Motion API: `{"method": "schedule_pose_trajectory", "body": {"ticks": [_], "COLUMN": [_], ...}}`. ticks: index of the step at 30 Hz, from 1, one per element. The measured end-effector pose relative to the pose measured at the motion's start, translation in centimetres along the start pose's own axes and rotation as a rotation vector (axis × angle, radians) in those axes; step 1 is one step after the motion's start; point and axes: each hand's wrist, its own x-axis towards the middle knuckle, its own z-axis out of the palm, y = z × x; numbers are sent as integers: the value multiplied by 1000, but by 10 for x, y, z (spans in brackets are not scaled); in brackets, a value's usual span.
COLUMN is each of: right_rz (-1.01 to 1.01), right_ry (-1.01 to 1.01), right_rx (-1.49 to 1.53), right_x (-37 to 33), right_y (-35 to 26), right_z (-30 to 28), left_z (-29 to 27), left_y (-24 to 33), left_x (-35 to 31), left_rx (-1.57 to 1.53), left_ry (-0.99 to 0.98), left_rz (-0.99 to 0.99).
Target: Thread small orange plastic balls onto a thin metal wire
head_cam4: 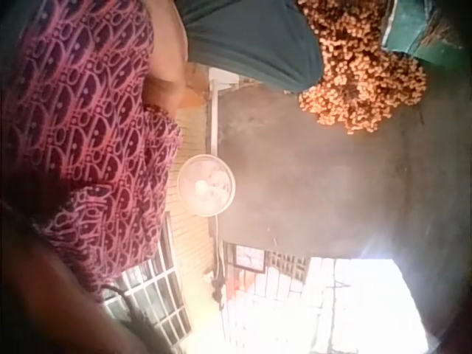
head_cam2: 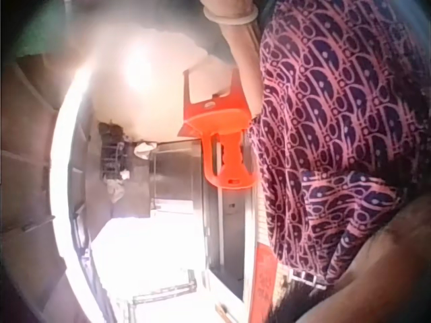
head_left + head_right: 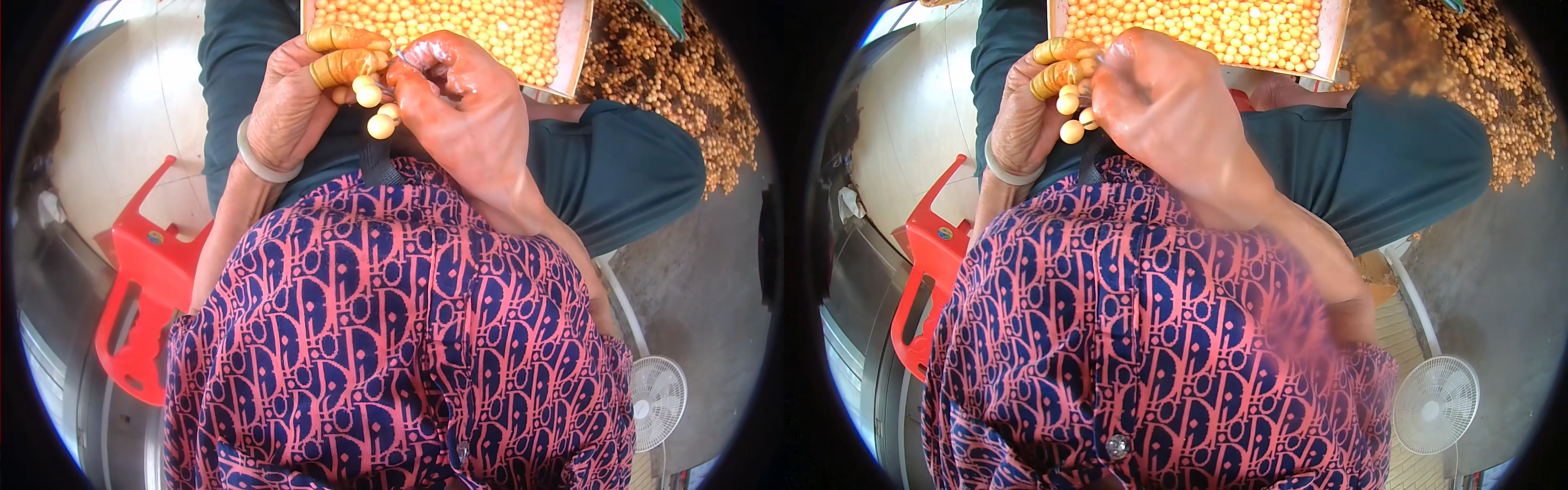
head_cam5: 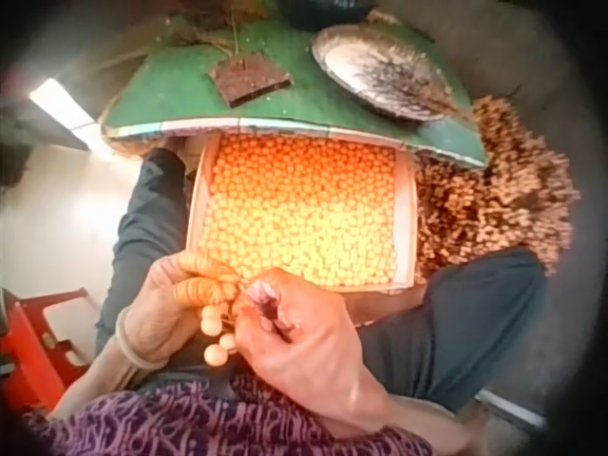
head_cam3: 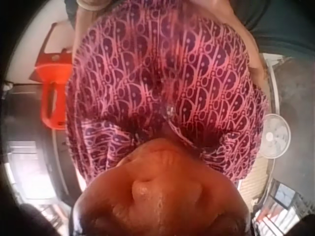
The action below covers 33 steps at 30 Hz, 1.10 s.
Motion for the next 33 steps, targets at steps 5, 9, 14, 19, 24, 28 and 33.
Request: {"method": "schedule_pose_trajectory", "body": {"ticks": [5, 9, 14, 19, 24, 28, 33], "right_rz": [31, -3, -53, -39, 45, -108, 7], "right_ry": [28, 7, -2, -38, 61, 24, 5], "right_rx": [13, -23, -82, -102, 16, -99, -145], "right_x": [0, -1, 1, 1, -2, 8, 10], "right_y": [-1, -2, 0, 4, 7, 13, 8], "right_z": [1, 3, 3, 4, 9, 9, 13], "left_z": [6, 8, 6, 14, 18, 17, 7], "left_y": [4, 2, -4, -4, -10, 3, -2], "left_x": [-2, -1, -3, -4, 1, 4, 3], "left_rx": [-12, -35, 2, -36, 136, 151, 49], "left_ry": [40, 49, 48, 114, 183, 153, 55], "left_rz": [-48, -10, 37, 44, 76, -16, 82]}}
